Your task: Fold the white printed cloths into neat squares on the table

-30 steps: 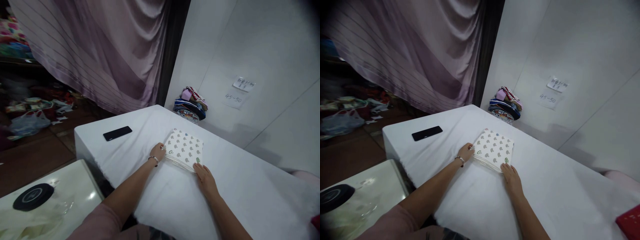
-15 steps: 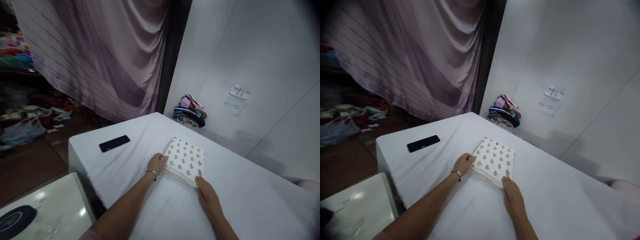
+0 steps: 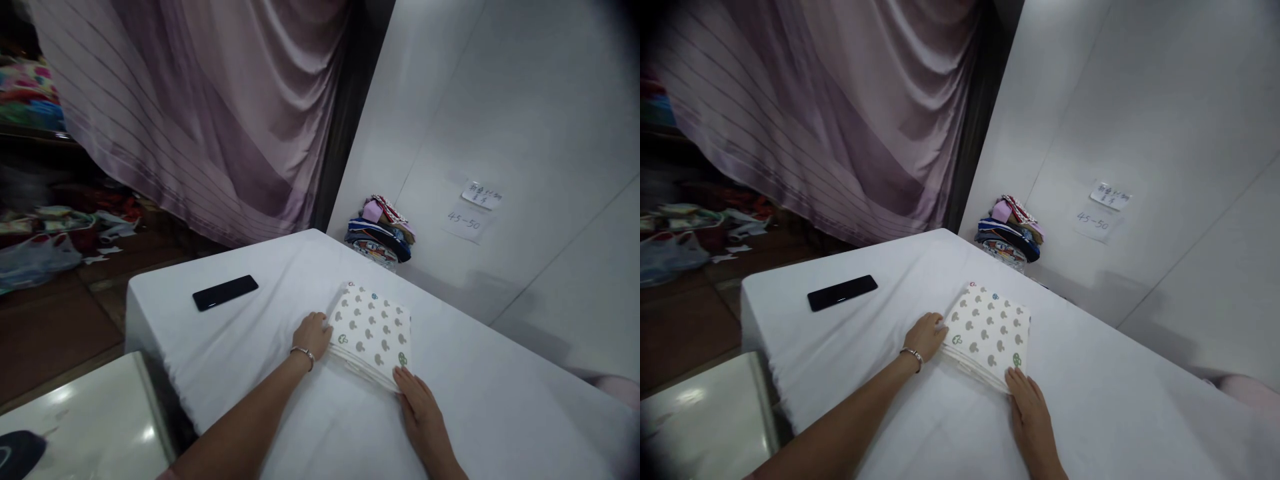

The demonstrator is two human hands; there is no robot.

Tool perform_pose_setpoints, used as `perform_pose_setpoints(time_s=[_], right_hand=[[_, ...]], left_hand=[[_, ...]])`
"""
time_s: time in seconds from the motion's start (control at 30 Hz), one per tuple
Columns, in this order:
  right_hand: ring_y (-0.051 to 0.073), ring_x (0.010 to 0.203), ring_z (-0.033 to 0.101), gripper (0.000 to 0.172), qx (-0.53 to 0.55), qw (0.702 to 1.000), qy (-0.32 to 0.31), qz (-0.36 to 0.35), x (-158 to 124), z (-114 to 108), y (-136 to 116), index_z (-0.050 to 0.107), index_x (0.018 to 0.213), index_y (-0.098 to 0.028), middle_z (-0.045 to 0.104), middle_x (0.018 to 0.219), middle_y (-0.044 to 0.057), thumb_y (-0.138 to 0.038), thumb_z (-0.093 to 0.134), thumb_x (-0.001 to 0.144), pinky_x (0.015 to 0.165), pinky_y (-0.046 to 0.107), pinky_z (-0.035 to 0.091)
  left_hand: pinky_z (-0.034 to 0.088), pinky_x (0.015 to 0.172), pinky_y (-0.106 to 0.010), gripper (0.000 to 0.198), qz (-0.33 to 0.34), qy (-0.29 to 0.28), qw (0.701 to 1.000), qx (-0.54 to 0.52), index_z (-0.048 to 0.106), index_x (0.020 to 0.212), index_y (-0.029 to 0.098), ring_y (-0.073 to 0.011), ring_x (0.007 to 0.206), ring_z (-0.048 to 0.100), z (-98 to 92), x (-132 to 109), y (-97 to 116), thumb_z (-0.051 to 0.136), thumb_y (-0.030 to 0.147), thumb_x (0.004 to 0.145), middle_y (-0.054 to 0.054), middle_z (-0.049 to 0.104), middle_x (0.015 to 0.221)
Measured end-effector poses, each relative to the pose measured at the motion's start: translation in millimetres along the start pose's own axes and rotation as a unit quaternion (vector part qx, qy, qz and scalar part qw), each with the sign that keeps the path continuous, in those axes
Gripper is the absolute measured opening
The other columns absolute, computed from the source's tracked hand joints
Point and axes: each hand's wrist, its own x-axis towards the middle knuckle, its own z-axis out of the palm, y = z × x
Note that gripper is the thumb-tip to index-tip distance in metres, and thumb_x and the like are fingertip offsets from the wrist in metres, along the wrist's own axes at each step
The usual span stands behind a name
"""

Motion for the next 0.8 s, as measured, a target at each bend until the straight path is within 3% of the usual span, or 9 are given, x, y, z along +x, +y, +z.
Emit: perform_pose_setpoints(time_s=[0.13, 0.23, 0.37, 0.5, 0.63, 0.8], right_hand=[[0.022, 0.118, 0.048, 0.046, -0.011, 1.000, -0.003, -0.001, 2, 0, 0, 0.041, 0.133, -0.026, 0.052, 0.128, 0.004, -0.017, 0.038, 0.088, 0.095, 0.043, 0.044], [0.022, 0.118, 0.048, 0.044, -0.010, 1.000, -0.015, 0.002, 3, -4, -2, 0.044, 0.130, -0.025, 0.053, 0.128, 0.005, -0.017, 0.039, 0.088, 0.095, 0.043, 0.044], [0.023, 0.119, 0.047, 0.041, 0.018, 0.997, -0.071, 0.027, 10, -18, -6, 0.048, 0.128, -0.023, 0.053, 0.127, 0.007, -0.023, 0.040, 0.088, 0.098, 0.049, 0.039], [0.026, 0.118, 0.048, 0.037, 0.055, 0.989, -0.118, 0.072, 36, -38, -14, 0.054, 0.121, -0.024, 0.057, 0.122, 0.009, -0.034, 0.041, 0.089, 0.102, 0.055, 0.030], [0.025, 0.126, 0.039, 0.040, 0.057, 0.994, -0.070, 0.063, 95, -42, -24, 0.052, 0.124, -0.021, 0.049, 0.131, 0.010, -0.037, 0.038, 0.090, 0.104, 0.051, 0.027], [0.025, 0.134, 0.021, 0.052, 0.038, 0.994, -0.065, 0.074, 173, -12, -16, 0.039, 0.134, -0.017, 0.030, 0.144, 0.011, -0.042, 0.037, 0.089, 0.105, 0.046, 0.025]], left_hand=[[0.021, 0.107, -0.037, 0.042, 0.182, 0.070, 0.980, 0.030, 0.044, 0.125, 0.021, -0.0205, 0.128, 0.030, -3.2, -6, 21, 0.044, 0.031, 0.084, -0.006, 0.041, 0.136], [0.007, 0.111, -0.042, 0.050, 0.260, 0.025, 0.963, 0.063, 0.039, 0.131, 0.022, -0.0217, 0.136, 0.015, 3.5, -4, 32, 0.043, 0.040, 0.085, -0.005, 0.028, 0.145], [0.010, 0.110, -0.048, 0.052, 0.222, -0.073, 0.969, 0.085, 0.040, 0.131, 0.021, -0.0239, 0.136, 0.014, 23.0, 3, 22, 0.038, 0.047, 0.085, -0.006, 0.030, 0.145], [0.010, 0.110, -0.048, 0.053, 0.218, -0.065, 0.970, 0.084, 0.039, 0.132, 0.022, -0.0230, 0.137, 0.010, 35.7, 6, 10, 0.033, 0.047, 0.086, -0.005, 0.027, 0.146], [0.011, 0.110, -0.048, 0.052, 0.213, -0.063, 0.971, 0.084, 0.040, 0.131, 0.022, -0.0231, 0.137, 0.010, 36.5, 6, 11, 0.034, 0.047, 0.086, -0.005, 0.027, 0.146], [0.012, 0.109, -0.049, 0.053, 0.218, -0.060, 0.971, 0.079, 0.040, 0.132, 0.022, -0.0237, 0.137, 0.011, 37.0, 5, 12, 0.035, 0.047, 0.085, -0.005, 0.028, 0.145]])
